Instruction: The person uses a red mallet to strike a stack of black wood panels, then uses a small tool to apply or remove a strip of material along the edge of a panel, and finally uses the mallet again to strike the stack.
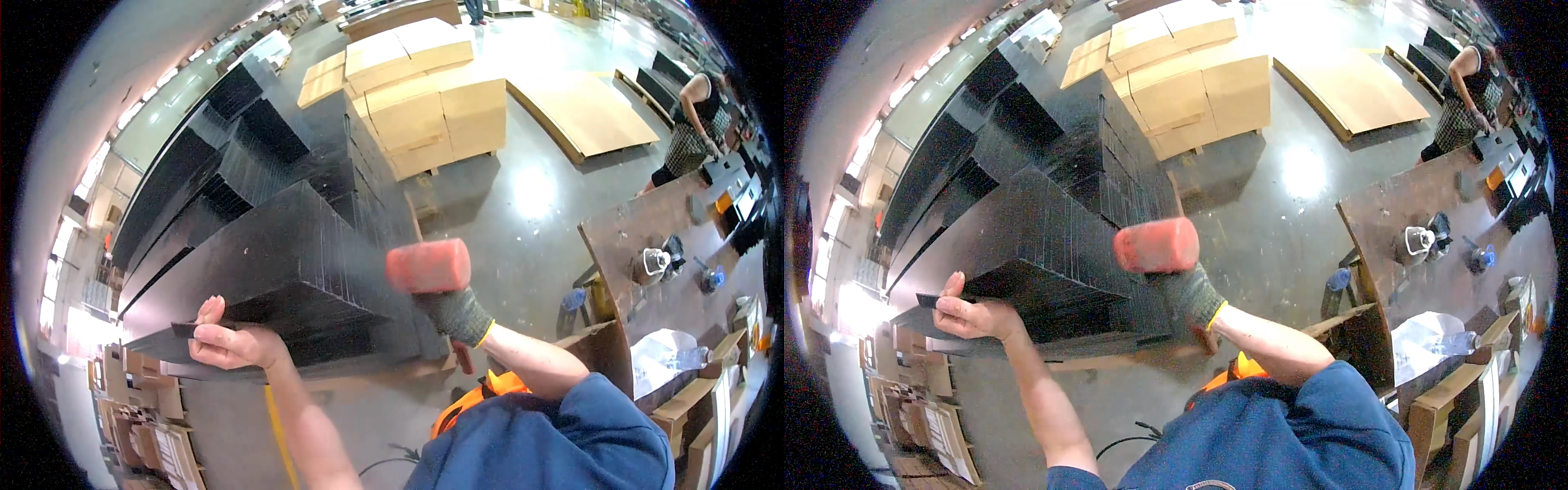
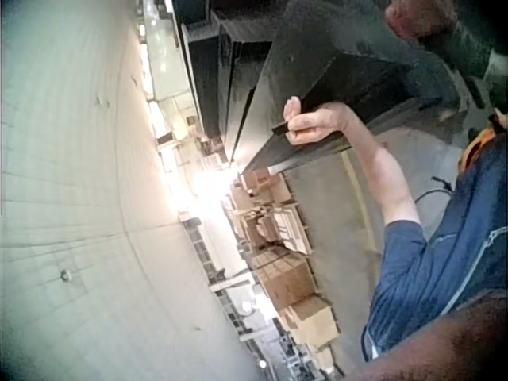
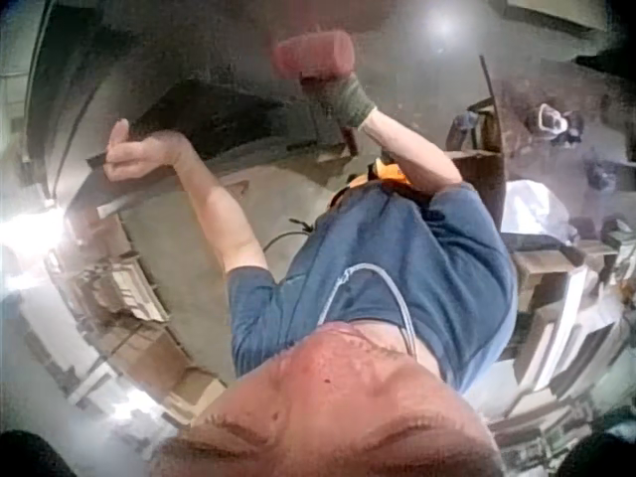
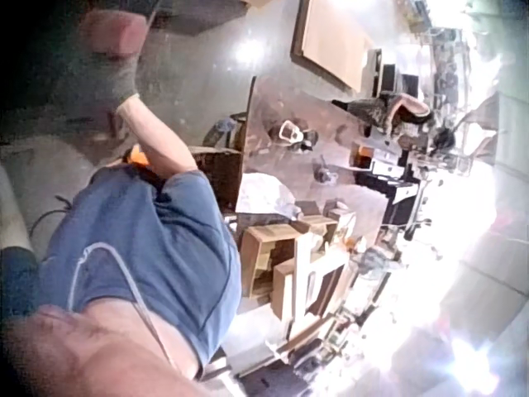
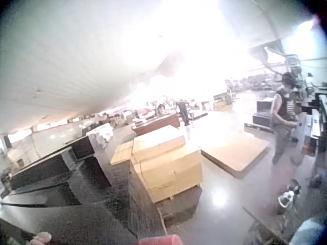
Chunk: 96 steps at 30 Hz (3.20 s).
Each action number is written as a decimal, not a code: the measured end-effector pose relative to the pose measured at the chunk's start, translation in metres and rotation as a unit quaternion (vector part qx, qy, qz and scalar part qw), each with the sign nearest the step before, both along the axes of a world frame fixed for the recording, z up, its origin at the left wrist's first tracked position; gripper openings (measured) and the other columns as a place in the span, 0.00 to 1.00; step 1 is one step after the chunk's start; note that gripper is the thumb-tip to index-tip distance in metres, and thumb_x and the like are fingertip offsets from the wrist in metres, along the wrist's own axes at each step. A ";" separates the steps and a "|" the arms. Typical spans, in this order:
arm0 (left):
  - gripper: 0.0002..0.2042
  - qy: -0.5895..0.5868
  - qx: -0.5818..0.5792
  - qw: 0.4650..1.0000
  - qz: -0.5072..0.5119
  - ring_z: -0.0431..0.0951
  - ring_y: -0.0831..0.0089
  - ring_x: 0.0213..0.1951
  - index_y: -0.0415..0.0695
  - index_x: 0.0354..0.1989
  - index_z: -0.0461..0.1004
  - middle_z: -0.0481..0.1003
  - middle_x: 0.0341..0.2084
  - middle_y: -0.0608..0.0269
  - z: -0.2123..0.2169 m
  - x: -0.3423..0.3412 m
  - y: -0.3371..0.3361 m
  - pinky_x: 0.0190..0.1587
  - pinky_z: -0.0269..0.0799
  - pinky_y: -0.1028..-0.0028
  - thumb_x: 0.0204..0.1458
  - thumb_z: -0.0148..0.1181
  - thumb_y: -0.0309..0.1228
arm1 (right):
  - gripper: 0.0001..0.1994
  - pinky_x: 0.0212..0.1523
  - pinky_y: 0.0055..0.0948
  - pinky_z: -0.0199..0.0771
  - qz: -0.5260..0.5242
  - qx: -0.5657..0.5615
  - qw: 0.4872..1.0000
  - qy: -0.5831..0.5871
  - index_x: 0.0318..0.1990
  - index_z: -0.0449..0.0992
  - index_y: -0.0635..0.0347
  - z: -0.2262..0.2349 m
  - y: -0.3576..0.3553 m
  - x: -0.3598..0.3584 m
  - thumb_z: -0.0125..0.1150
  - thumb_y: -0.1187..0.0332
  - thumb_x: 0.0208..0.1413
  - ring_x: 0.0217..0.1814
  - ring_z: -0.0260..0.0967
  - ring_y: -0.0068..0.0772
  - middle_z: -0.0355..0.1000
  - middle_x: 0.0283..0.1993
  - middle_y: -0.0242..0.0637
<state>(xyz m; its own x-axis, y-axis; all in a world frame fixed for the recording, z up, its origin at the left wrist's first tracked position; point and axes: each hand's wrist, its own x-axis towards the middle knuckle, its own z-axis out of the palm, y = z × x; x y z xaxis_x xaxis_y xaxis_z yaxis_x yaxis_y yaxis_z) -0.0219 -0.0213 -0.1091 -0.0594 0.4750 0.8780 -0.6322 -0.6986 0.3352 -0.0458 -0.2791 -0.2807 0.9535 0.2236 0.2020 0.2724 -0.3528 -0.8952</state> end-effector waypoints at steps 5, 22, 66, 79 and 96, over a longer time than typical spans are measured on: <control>0.13 0.000 -0.030 1.000 0.001 0.76 0.66 0.33 0.36 0.35 0.63 0.76 0.26 0.54 -0.001 -0.001 0.000 0.44 0.74 0.65 0.68 0.43 0.33 | 0.24 0.75 0.27 0.43 0.120 0.318 0.935 0.101 0.68 0.62 0.49 -0.096 0.038 0.004 0.49 0.60 0.65 0.73 0.51 0.28 0.57 0.71 0.31; 0.16 0.023 -0.047 0.998 0.040 0.76 0.66 0.34 0.37 0.34 0.62 0.75 0.25 0.55 0.004 -0.003 -0.004 0.43 0.74 0.64 0.68 0.43 0.38 | 0.21 0.68 0.36 0.62 0.029 0.025 0.993 -0.108 0.59 0.72 0.48 -0.040 0.025 -0.010 0.59 0.56 0.59 0.65 0.65 0.41 0.70 0.62 0.35; 0.09 -0.044 -0.195 0.964 -0.178 0.72 0.71 0.43 0.40 0.40 0.63 0.74 0.38 0.58 0.007 -0.046 -0.022 0.54 0.67 0.65 0.69 0.44 0.34 | 0.22 0.45 0.48 0.76 0.060 -0.194 0.906 -0.371 0.45 0.73 0.61 0.323 0.066 0.084 0.69 0.58 0.46 0.44 0.77 0.55 0.77 0.39 0.49; 0.08 0.218 -0.113 0.952 -0.185 0.70 0.76 0.30 0.38 0.42 0.73 0.73 0.29 0.63 0.006 -0.127 -0.071 0.36 0.69 0.73 0.66 0.51 0.30 | 0.15 0.46 0.47 0.76 0.193 -0.290 0.860 -0.373 0.45 0.77 0.59 0.305 0.115 0.095 0.61 0.63 0.51 0.46 0.77 0.52 0.78 0.40 0.50; 0.13 0.388 -0.127 0.850 -0.332 0.75 0.79 0.31 0.40 0.50 0.75 0.79 0.38 0.60 -0.021 -0.125 -0.138 0.37 0.72 0.76 0.56 0.61 0.24 | 0.21 0.30 0.39 0.73 0.181 -0.207 0.817 -0.507 0.44 0.77 0.61 0.155 -0.039 -0.021 0.64 0.66 0.39 0.34 0.75 0.41 0.77 0.40 0.42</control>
